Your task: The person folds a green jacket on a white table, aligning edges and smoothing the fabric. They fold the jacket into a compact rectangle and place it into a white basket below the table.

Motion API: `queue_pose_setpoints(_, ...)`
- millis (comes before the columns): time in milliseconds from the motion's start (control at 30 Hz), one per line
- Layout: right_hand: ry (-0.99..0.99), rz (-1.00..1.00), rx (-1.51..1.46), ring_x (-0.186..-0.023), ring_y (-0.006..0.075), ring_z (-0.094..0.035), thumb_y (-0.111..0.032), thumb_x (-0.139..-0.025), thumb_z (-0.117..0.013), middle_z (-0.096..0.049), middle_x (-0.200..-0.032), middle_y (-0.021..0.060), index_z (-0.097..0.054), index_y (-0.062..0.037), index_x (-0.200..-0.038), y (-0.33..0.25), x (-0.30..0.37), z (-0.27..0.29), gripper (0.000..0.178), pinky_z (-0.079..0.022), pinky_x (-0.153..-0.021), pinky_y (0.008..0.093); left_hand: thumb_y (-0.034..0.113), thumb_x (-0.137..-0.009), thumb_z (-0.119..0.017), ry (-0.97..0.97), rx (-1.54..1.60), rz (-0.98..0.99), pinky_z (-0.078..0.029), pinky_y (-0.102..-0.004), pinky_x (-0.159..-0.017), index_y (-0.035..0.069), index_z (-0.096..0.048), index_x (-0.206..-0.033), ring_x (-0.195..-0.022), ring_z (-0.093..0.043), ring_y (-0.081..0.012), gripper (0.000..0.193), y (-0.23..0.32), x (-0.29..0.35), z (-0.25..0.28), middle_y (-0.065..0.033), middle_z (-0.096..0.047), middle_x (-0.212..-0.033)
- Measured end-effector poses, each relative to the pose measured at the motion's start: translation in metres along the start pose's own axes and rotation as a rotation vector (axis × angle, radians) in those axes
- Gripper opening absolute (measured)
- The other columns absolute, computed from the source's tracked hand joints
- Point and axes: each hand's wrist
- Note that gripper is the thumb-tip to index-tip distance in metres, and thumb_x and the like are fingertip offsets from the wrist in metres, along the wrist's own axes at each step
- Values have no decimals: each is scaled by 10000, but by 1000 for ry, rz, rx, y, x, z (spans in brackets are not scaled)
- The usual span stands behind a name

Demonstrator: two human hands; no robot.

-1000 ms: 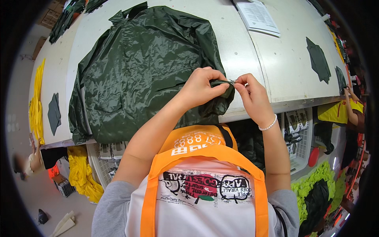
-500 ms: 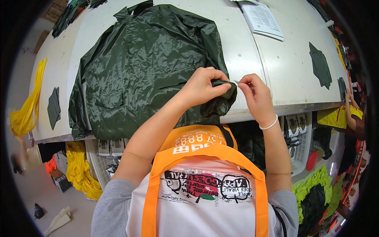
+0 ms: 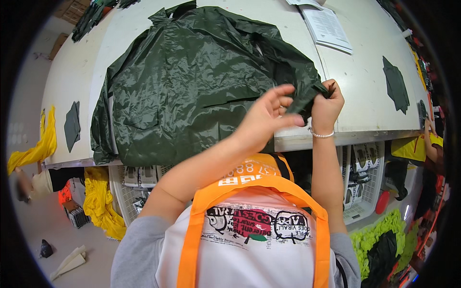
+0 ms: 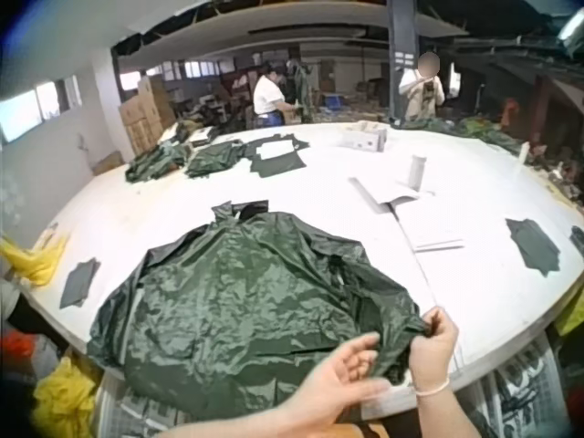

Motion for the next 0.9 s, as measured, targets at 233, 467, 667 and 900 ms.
queue_pose_setpoints(233,-556,-380,-135,-661,24,-409,-9,-771,-675,-469,-759,-54,-519,-43,-795,-69,19,-14,161,-363,-583,177,-74,-717,-508,397,-773,-460,-428,-231,-566,27,-569,-773,-643,-493,-63,130,0,-38,69,21,-551,-701)
queue_pose_setpoints(467,-76,163,68,-606,31,-434,52,-717,-662,-482,-714,-40,-517,-33,-803,-41,0,12,189,-361,-539,176,-105,-623,-510,191,-1074,-903,-340,-303,-472,19,-400,-613,-504,-412,-217,165,19,5,9,-102,-408,-570)
queue_pose_setpoints(667,-31,381,204,-537,23,-394,101,-686,-636,-443,-622,-25,-472,-53,-756,-41,19,21,236,-332,-483,169,-118,-565,-603,481,-1345,-950,-403,-318,-555,41,-451,-709,-633,-487,-241,263,46,-4,31,-91,-500,-732)
queue_pose_setpoints(900,-211,319,350,-493,52,-421,77,-696,-672,-446,-567,6,-482,-51,-763,-56,40,23,239,-365,-477,179,-110,-534,-720,289,-1206,-1051,-463,-261,-595,51,-575,-815,-690,-574,-221,355,38,7,27,-82,-600,-831)
Point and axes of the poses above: each hand's wrist, its own x-axis away from the middle knuckle, its own z-axis out of the back of the hand, y = z × x
